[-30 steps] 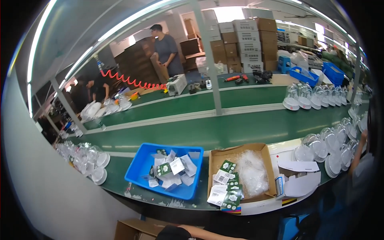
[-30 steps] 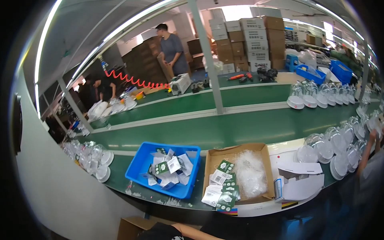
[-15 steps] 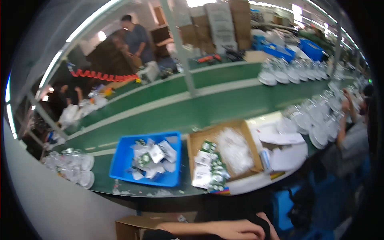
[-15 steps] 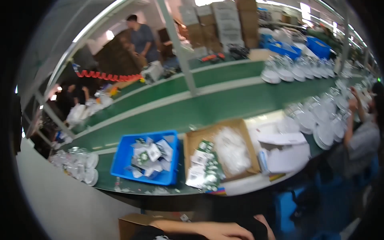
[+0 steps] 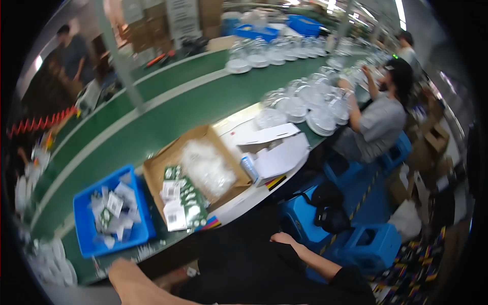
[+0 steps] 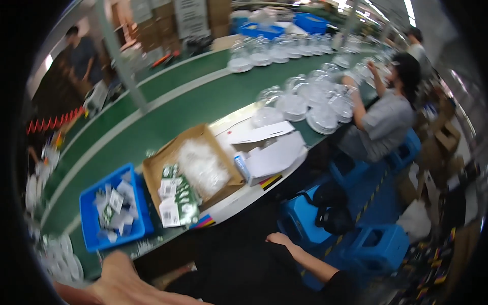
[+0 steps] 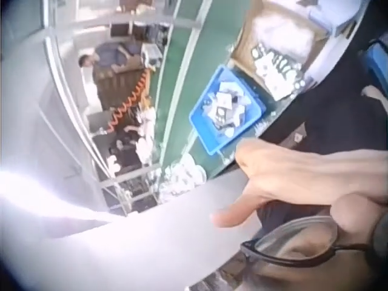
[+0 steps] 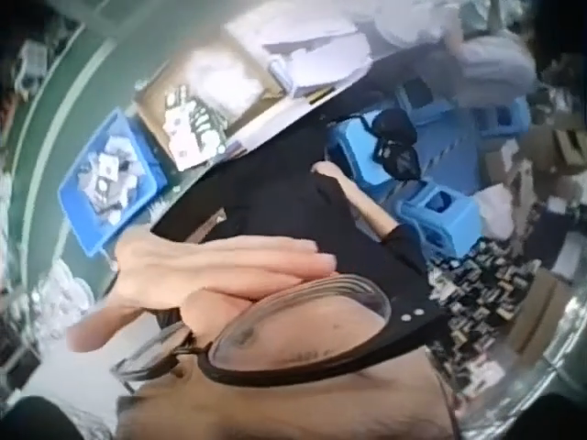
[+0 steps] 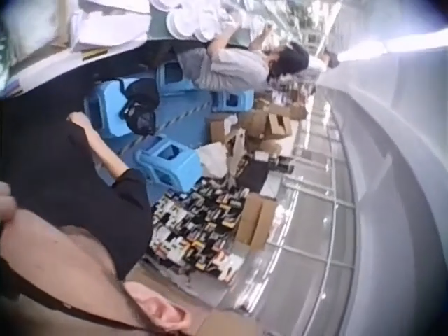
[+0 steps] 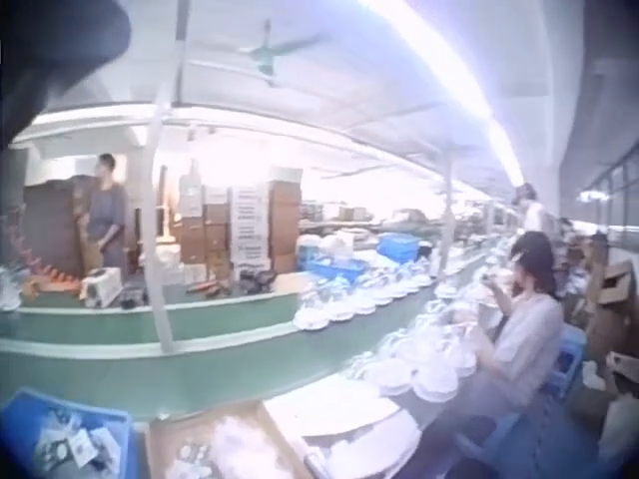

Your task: Packing small green packages into a cardboard box on an assembly line.

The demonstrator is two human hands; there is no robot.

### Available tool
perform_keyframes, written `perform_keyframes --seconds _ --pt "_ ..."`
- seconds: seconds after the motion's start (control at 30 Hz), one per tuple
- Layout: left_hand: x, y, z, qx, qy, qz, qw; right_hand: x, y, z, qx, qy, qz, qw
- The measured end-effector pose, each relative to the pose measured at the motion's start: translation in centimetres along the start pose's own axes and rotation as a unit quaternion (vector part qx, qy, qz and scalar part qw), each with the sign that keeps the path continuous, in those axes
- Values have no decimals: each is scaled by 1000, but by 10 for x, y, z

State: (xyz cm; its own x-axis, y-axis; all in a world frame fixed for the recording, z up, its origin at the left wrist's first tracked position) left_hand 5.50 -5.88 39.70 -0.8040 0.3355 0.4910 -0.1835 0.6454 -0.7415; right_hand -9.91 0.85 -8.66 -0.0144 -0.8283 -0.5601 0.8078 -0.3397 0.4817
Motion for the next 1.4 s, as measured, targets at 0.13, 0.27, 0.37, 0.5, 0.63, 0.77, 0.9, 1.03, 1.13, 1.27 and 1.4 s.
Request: perform_keyframes --seconds 0.13,0.27,0.37,0.5,0.63,0.77,0.9,1.03,1.13,1.27,1.4 --pt "11 1 -8 14 -25 -43 999 -19 -21 11 -14 -57 19 998" --pt "0 -16 -8 22 11 -60 998 5 -1 -13 -98 7 127 987" --pt "-11 -31 -5 51 7 -97 994 17 -4 -16 -73 -45 82 993" --pt "-32 -41 -25 22 -44 -143 988 -55 10 8 -69 30 52 996" --pt "-45 -82 -9 59 -62 -175 981 -82 36 60 142 -271 275 912" --pt "-122 -108 130 326 -489 -139 797 -83 40 77 50 -15 100 994" --pt "-218 -106 223 444 -633 20 634 -66 73 143 -24 -36 91 995" --pt "-251 -74 265 606 -584 183 508 -58 178 234 -31 -75 254 964" --pt "-264 -57 274 652 -551 237 463 -32 250 267 -81 -99 392 911" --pt "-265 -37 290 643 -498 281 510 56 305 286 -134 -121 408 895" --pt "-265 -13 290 708 -381 343 486 142 338 293 -177 -238 372 880"
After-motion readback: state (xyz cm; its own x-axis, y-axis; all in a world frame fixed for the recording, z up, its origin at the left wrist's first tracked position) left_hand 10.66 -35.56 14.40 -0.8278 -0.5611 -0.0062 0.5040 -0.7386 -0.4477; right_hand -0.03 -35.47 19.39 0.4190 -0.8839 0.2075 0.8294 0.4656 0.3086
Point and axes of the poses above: each hand's wrist, its own x-axis towards the middle knuckle, its own z-axis out of the back of the hand, y = z × x, the point moved 10 cm from there along x, towards the middle knuckle, and after that the axes turned 5 degrees about -x, right-handed, at the moved point
